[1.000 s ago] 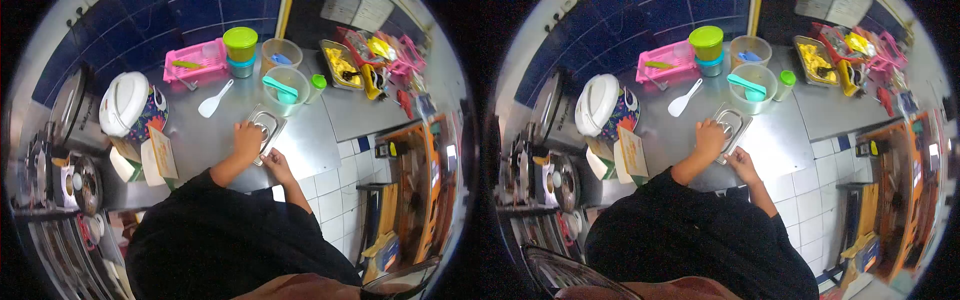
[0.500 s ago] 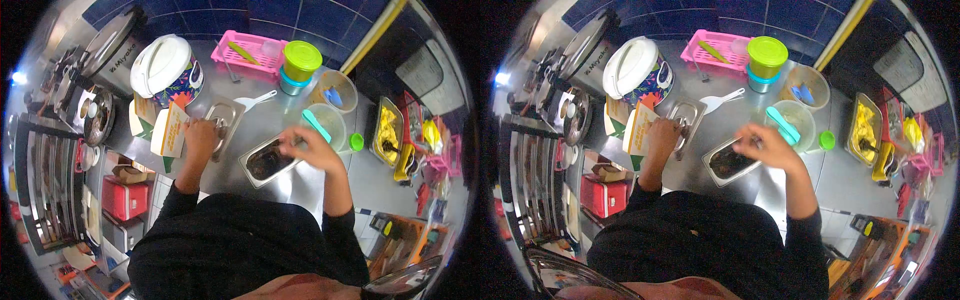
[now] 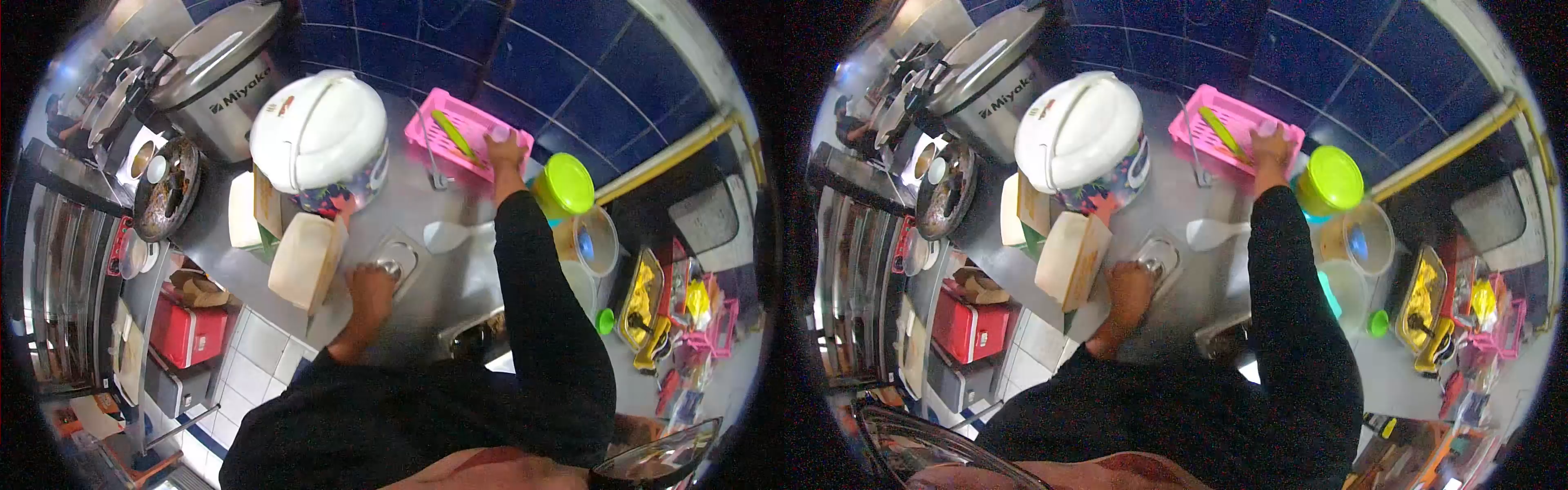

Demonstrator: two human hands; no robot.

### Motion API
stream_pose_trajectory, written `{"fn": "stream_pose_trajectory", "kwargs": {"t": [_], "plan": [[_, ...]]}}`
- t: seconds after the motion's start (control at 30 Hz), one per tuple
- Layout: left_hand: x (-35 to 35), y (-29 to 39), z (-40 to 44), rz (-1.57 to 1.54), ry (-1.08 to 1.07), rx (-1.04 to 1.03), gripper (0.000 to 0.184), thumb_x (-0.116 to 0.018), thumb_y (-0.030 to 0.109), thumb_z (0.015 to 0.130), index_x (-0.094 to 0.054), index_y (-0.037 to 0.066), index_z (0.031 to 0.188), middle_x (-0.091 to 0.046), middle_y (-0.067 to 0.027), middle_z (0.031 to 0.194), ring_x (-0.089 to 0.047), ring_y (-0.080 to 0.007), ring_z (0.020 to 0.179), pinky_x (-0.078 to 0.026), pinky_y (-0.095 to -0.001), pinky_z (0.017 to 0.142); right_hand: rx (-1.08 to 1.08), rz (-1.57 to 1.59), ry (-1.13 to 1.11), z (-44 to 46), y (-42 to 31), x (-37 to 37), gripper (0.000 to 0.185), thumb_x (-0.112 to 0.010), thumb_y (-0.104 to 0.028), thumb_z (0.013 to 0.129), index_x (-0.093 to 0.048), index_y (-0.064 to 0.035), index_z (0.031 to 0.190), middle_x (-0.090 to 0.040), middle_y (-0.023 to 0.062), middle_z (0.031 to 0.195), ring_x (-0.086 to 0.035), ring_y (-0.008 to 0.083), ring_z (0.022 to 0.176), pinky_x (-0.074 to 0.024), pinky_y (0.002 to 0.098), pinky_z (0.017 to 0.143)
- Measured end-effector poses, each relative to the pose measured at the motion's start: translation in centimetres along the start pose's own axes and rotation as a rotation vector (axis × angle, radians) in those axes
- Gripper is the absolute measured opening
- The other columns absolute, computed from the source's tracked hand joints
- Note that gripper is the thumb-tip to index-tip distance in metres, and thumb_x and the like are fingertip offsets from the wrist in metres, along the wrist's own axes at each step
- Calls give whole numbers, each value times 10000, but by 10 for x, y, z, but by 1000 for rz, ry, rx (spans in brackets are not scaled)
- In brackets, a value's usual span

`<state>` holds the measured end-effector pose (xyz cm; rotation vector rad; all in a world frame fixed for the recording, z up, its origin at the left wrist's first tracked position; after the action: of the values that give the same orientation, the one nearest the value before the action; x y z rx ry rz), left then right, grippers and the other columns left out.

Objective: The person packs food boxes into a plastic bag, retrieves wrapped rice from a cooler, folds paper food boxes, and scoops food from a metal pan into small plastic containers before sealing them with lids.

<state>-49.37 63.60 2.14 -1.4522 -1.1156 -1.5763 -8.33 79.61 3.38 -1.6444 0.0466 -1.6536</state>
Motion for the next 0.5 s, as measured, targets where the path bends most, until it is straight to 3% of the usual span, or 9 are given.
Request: {"fn": "stream_pose_trajectory", "kwargs": {"t": [0.1,0.13,0.23,0.27,0.37,0.43,0.5], "plan": [[20,-1,-23,-262,229,-168,219,-618,269,783,-656,131,950,-623,-72,861,-569,-248,900,-375,-436,799,219,236,-68,25,15,-39,676,-746,-343,655,-470,-79,1213,-561,222,1143,-517,374,1093,-398,461,952],[30,0,-34,-326,268,-230,195,-629,252,787,-654,126,933,-619,-74,861,-568,-258,892,-381,-433,804,166,248,-65,27,20,-44,594,-751,-294,649,-483,-44,1116,-580,216,1072,-549,386,1010,-424,427,902],[34,-2,-62,-490,293,-334,172,-664,205,771,-649,121,921,-617,-72,868,-576,-259,865,-396,-415,794,80,259,197,-13,8,12,518,-780,-303,616,-503,-73,989,-606,194,883,-599,369,856,-491,425,776],[32,-3,-69,-542,289,-359,177,-676,189,762,-647,120,923,-619,-70,871,-581,-255,855,-400,-408,786,95,374,199,-22,1,22,498,-761,-284,654,-476,-78,1007,-584,183,931,-595,365,857,-500,406,747],[29,1,-86,-678,315,-410,198,-694,180,749,-645,121,931,-618,-73,864,-589,-256,818,-411,-426,764,23,1020,5,-33,-9,2,447,-704,-271,736,-437,-102,1053,-568,147,983,-593,329,896,-499,401,746],[43,14,-88,-797,292,-469,199,-700,160,743,-629,97,918,-610,-71,852,-578,-264,793,-426,-408,719,-126,1460,-432,-100,-55,40,370,-627,-243,810,-407,-124,1082,-540,116,1056,-595,294,892,-501,403,742],[50,26,-83,-948,218,-500,259,-711,162,744,-603,78,963,-600,-73,879,-577,-270,826,-442,-396,729,79,1625,-775,-153,-93,83,375,-596,-231,824,-391,-128,1120,-522,97,1086,-583,273,908,-497,423,767]]}}
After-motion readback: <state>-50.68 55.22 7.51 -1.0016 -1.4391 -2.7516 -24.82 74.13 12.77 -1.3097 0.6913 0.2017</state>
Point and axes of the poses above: each hand's wrist, its own z-axis towards the middle knuckle, its own x-axis out of the back of the hand, y = z × x, the point moved 8 cm from there along z, towards the middle knuckle
